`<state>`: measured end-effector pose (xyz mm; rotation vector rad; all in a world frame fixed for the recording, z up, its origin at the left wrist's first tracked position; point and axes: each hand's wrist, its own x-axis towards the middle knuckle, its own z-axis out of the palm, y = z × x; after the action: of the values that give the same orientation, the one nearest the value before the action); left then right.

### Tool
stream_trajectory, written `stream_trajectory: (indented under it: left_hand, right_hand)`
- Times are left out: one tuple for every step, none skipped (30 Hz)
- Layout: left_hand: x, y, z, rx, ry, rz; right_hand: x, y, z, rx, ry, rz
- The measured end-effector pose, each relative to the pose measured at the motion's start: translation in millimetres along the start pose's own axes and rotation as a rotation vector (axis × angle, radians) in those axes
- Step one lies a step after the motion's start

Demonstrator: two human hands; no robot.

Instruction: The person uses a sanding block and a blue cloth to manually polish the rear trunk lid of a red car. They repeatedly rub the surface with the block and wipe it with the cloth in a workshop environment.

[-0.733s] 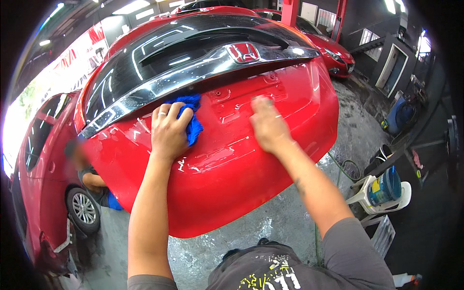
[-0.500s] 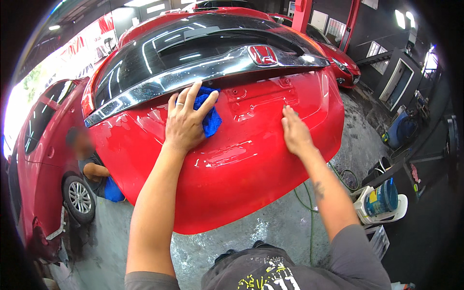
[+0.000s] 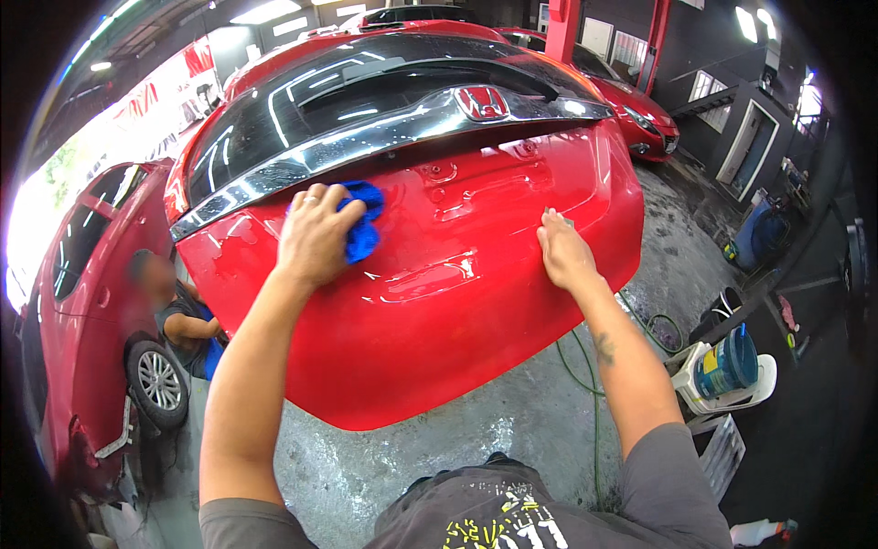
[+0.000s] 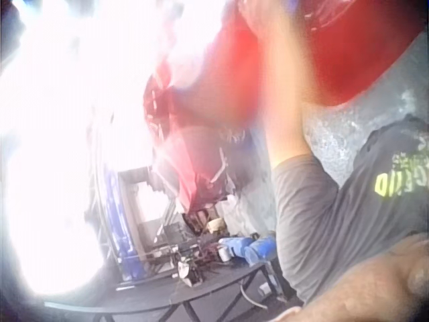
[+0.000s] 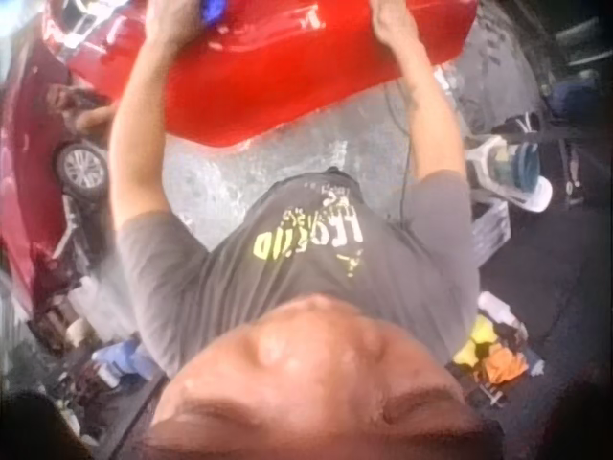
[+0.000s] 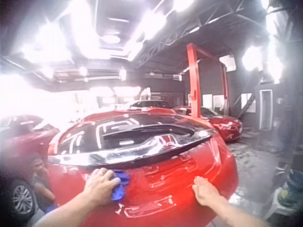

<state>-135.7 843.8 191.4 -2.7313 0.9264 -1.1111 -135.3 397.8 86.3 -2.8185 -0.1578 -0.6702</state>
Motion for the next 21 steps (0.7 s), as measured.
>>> stream_trajectory:
  left_hand:
    - [-11.2,-12.6,-6.2,0.039,0.035,-0.011]
    - [-22.8,-28.3,-9.5,0.019,0.115,-0.102]
    - [-36.0,-37.0,-11.2,-0.002,0.186,-0.192]
    - [-37.9,-34.8,-9.7,-0.011,0.245,-0.227]
    - [-37.7,-30.3,-7.9,-0.001,0.247,-0.21]
    - [-34.3,-26.2,-9.3,0.012,0.257,-0.19]
    - [-27.5,-20.9,-5.1,0.011,0.273,-0.165]
    - [-30.9,-24.2,-3.0,-0.006,0.305,-0.15]
    - [-34.8,-24.3,-2.8,-0.033,0.328,-0.147]
    - [-39.9,-23.8,-3.7,-0.059,0.351,-0.144]
    - [-45.4,-24.3,-5.0,-0.087,0.376,-0.146]
    - [-49.1,-23.0,-8.5,-0.072,0.412,-0.149]
    - [-50.7,-20.9,-6.7,-0.075,0.413,-0.158]
    - [-45.9,-18.6,-0.8,-0.085,0.422,-0.164]
    - [-45.8,-18.6,3.1,-0.086,0.419,-0.171]
    - [-43.9,-16.2,-0.8,-0.096,0.375,-0.182]
    - [-46.5,-17.9,0.2,-0.095,0.374,-0.183]
    - [-50.5,-22.0,1.0,-0.089,0.375,-0.188]
    - [-53.6,-26.4,-2.0,-0.077,0.375,-0.189]
    - [-53.2,-25.6,-2.8,-0.071,0.393,-0.187]
    - [-47.5,-22.1,-1.0,-0.089,0.402,-0.177]
  right_hand:
    - [-12.8,-7.8,4.8,-0.027,0.002,-0.02]
    - [-24.0,-42.9,11.6,-0.064,0.037,-0.093]
    - [-39.0,-93.9,21.2,-0.095,0.064,-0.164]
    - [-53.0,-141.3,26.0,-0.099,0.082,-0.231]
    - [-62.8,-180.1,32.0,-0.111,0.104,-0.293]
    - [-69.3,-207.6,43.8,-0.038,0.125,-0.341]
    - [-72.6,-215.5,50.7,0.021,0.147,-0.38]
    - [-72.9,-211.5,48.9,0.065,0.135,-0.454]
    - [-71.7,-200.9,44.7,0.109,0.123,-0.532]
    - [-70.0,-187.0,38.8,0.153,0.11,-0.61]
    - [-68.8,-163.7,29.5,0.141,0.119,-0.57]
    - [-64.6,-134.7,17.5,0.133,0.126,-0.538]
    - [-54.5,-102.2,8.8,0.014,0.144,-0.42]
    - [-41.6,-62.9,3.3,0.011,0.107,-0.239]
    - [-32.3,-44.8,-11.6,0.03,0.051,-0.096]
    - [-27.0,-34.4,-17.9,0.032,0.1,-0.11]
    - [-29.3,-50.4,-15.2,0.128,0.071,-0.113]
    - [-37.8,-82.1,-9.9,0.227,0.043,-0.122]
    - [-48.4,-117.0,-0.7,0.33,0.015,-0.131]
    - [-63.7,-148.2,21.8,0.211,0.12,-0.268]
    - [-76.1,-175.4,39.3,0.07,0.227,-0.391]
